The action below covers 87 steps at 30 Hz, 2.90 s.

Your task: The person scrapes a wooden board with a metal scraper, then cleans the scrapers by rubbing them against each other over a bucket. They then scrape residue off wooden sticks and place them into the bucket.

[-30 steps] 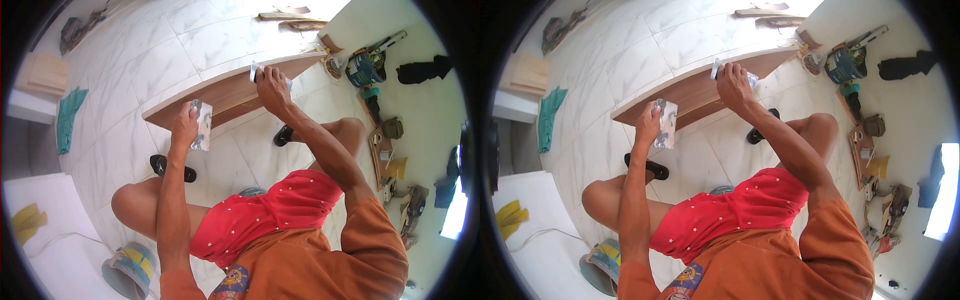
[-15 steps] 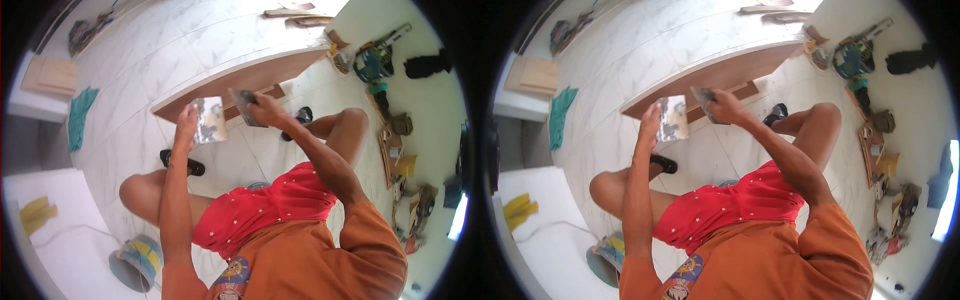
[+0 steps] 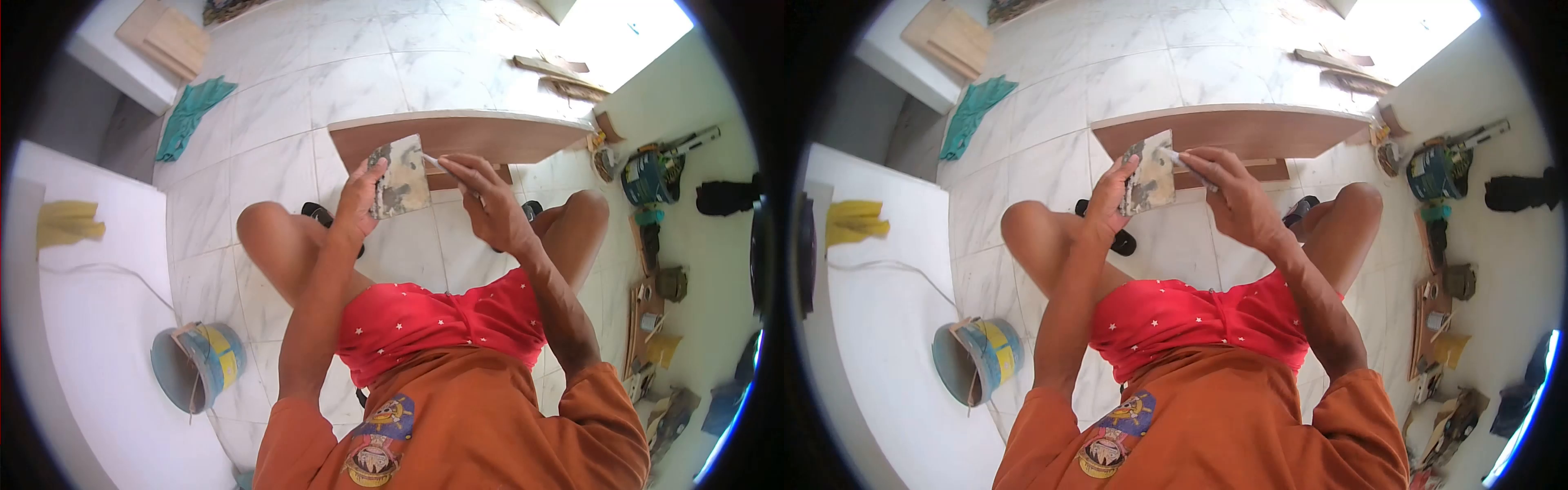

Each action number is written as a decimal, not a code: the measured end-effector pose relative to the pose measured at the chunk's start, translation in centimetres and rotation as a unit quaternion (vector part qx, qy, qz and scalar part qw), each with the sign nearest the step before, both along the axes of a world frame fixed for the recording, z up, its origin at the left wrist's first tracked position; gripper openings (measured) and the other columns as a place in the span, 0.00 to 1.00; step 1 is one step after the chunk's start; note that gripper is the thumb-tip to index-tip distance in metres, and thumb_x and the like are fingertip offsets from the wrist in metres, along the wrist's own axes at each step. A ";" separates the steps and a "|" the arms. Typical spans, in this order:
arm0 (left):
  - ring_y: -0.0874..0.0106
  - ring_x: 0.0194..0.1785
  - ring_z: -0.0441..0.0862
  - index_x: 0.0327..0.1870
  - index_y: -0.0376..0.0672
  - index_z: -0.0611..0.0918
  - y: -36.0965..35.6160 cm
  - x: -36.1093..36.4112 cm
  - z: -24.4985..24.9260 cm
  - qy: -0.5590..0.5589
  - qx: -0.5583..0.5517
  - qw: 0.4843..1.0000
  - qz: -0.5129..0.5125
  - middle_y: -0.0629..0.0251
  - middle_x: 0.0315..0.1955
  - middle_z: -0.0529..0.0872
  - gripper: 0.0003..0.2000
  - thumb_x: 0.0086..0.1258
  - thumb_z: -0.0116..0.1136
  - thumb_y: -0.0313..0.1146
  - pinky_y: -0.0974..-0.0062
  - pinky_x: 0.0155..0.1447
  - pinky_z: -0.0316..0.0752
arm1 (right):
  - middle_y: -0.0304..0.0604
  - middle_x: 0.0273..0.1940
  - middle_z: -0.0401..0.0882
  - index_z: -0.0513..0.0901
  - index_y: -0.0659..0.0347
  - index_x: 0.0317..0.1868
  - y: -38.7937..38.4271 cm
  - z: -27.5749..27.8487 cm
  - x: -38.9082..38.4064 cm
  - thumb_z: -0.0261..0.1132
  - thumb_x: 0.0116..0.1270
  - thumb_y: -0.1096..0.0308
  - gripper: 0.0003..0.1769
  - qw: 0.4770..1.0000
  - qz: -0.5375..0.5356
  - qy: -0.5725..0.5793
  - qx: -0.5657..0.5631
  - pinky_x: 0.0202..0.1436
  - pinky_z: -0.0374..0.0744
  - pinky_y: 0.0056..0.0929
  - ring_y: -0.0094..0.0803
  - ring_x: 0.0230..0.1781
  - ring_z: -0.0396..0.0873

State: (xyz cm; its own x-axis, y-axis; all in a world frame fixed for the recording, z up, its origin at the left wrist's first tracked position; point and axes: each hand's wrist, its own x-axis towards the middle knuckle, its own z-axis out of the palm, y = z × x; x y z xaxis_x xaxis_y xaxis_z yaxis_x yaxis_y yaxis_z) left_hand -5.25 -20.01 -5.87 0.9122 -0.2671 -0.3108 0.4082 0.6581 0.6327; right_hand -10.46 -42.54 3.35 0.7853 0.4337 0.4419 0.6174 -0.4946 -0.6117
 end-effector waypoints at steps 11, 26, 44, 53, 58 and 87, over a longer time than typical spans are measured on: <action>0.69 0.51 0.84 0.63 0.35 0.74 4.8 -8.0 4.6 -0.056 0.018 0.981 0.185 0.59 0.50 0.84 0.16 0.80 0.54 0.34 0.70 0.54 0.83 | 0.50 0.74 0.69 0.74 0.58 0.71 5.6 0.6 -1.7 0.57 0.55 0.87 0.39 0.959 0.202 -0.178 -0.086 0.79 0.65 0.48 0.45 0.75 0.68; 0.77 0.45 0.85 0.60 0.39 0.78 13.2 -22.2 17.2 -0.081 0.275 0.789 0.543 0.66 0.47 0.86 0.14 0.79 0.57 0.34 0.77 0.48 0.82 | 0.46 0.54 0.85 0.79 0.63 0.63 16.9 0.8 4.2 0.56 0.77 0.73 0.17 0.896 0.329 0.283 0.094 0.55 0.79 0.26 0.23 0.51 0.81; 0.74 0.55 0.79 0.65 0.38 0.74 20.2 -25.5 6.2 -0.019 0.236 0.692 0.682 0.64 0.54 0.81 0.18 0.79 0.56 0.34 0.74 0.57 0.77 | 0.40 0.42 0.85 0.83 0.58 0.48 19.6 -23.9 0.7 0.70 0.62 0.59 0.17 0.509 0.197 0.828 -0.126 0.48 0.87 0.41 0.34 0.39 0.85; 0.73 0.52 0.81 0.66 0.36 0.73 19.6 -27.0 3.2 0.173 0.199 0.598 0.756 0.62 0.53 0.82 0.20 0.79 0.56 0.36 0.74 0.55 0.78 | 0.39 0.44 0.88 0.85 0.58 0.48 10.7 -33.0 4.4 0.74 0.58 0.60 0.19 0.324 0.143 0.800 -0.485 0.50 0.86 0.38 0.32 0.40 0.86; 0.75 0.51 0.82 0.66 0.37 0.74 22.8 -26.0 5.7 0.217 0.203 0.600 0.743 0.61 0.52 0.83 0.21 0.79 0.56 0.40 0.75 0.55 0.79 | 0.42 0.48 0.87 0.83 0.63 0.55 12.4 -33.1 4.1 0.73 0.62 0.62 0.22 0.225 0.051 0.833 -0.503 0.56 0.84 0.39 0.34 0.45 0.86; 0.73 0.46 0.83 0.61 0.33 0.76 44.1 -40.7 3.3 0.189 0.313 0.597 0.714 0.60 0.45 0.85 0.20 0.74 0.60 0.35 0.72 0.49 0.80 | 0.55 0.52 0.85 0.78 0.71 0.57 42.3 -30.3 1.0 0.65 0.70 0.60 0.24 0.333 0.172 0.854 -0.360 0.61 0.82 0.43 0.44 0.52 0.85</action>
State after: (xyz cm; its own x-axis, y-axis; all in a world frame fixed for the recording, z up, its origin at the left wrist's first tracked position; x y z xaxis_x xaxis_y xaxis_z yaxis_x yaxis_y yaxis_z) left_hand -45.90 24.13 -2.58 -0.0949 0.9757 -0.1977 -0.0956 0.1887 0.9774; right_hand -9.47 -0.22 -26.93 -0.5264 0.1383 -0.8389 -0.2318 -0.9726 -0.0149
